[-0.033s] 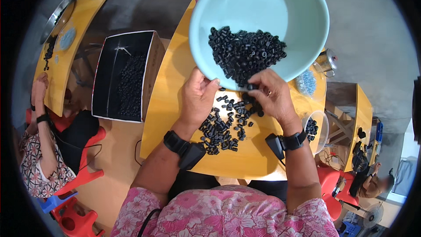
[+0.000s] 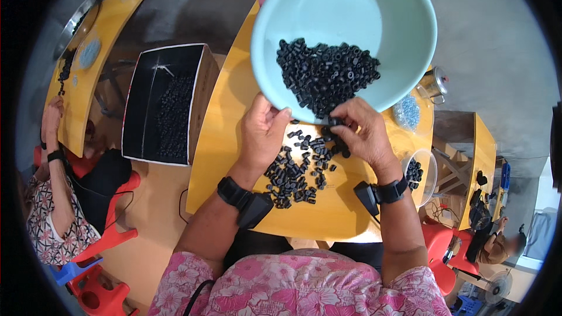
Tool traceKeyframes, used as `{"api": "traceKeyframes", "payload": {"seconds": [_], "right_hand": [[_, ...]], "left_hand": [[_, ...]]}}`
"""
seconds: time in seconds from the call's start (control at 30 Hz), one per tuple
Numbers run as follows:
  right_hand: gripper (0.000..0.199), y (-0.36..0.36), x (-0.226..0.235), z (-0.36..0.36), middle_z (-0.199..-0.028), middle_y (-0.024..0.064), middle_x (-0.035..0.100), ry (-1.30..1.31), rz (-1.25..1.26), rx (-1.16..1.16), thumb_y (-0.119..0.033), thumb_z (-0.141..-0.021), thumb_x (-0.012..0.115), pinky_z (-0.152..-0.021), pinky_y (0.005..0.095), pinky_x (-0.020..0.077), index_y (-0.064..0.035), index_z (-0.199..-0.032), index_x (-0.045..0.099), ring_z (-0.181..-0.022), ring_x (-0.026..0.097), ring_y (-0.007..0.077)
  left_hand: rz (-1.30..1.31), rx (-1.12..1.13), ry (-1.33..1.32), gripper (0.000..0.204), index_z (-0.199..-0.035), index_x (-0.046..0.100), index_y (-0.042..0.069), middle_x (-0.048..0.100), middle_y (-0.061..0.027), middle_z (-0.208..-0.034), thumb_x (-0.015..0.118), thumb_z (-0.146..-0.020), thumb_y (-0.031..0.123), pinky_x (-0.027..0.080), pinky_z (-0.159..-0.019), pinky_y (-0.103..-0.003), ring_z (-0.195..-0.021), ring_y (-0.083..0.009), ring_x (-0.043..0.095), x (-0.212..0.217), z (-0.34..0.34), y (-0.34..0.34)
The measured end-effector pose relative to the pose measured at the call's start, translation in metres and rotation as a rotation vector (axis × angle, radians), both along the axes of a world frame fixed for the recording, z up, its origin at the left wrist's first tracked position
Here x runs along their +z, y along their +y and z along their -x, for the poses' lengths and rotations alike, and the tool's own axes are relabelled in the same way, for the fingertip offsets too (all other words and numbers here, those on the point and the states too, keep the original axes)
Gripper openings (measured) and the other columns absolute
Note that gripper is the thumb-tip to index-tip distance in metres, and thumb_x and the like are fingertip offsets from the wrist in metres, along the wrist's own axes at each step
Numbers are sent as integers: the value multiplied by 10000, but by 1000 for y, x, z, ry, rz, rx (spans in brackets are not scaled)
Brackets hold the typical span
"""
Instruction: Sorting small black plastic components from a bowl onto a table and then assembling them into pairs.
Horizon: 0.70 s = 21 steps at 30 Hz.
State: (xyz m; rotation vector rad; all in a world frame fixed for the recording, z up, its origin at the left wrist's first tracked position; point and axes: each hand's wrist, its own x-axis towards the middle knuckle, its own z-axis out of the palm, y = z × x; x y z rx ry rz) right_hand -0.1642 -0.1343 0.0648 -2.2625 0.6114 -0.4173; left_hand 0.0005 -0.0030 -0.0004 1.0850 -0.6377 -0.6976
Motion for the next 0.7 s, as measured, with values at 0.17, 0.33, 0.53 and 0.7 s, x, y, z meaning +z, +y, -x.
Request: {"api": "traceKeyframes", "payload": {"seconds": [0.17,0.33,0.53,0.7], "right_hand": [[274,2,8,11,-932,83,610,40,-63,-28,49,-731,692,-677,319,524,-29,-992,660,-762,633,203],[362,-22,3,-2,-1085,117,616,-97,125,-151,32,-731,676,-717,355,538,-56,-1082,655,-924,635,272],[412,-42,-4,-26,-1119,123,614,-47,507,-210,-38,-734,728,-888,411,491,-85,-1135,649,-1030,580,331],[393,-40,-7,-31,-1042,100,629,84,373,-181,-55,-720,753,-891,404,496,-97,-1101,668,-1028,583,316]], "left_hand": [[-39,-55,-88,336,-1287,445,-54,605,-140,-1203,495,-955,-63,530,-898,-307,-1065,-160,611,-6,-3,5],[-41,-46,-102,320,-1278,450,-52,603,-138,-1203,497,-961,-51,528,-905,-312,-1061,-160,612,0,-1,5],[-33,-53,-99,321,-1280,446,-52,600,-141,-1204,507,-965,-38,523,-900,-307,-1064,-162,608,-2,-1,4],[-15,-10,-7,264,-1198,506,-62,614,-96,-1098,538,-936,-72,519,-870,-282,-993,-131,619,7,3,2]]}}
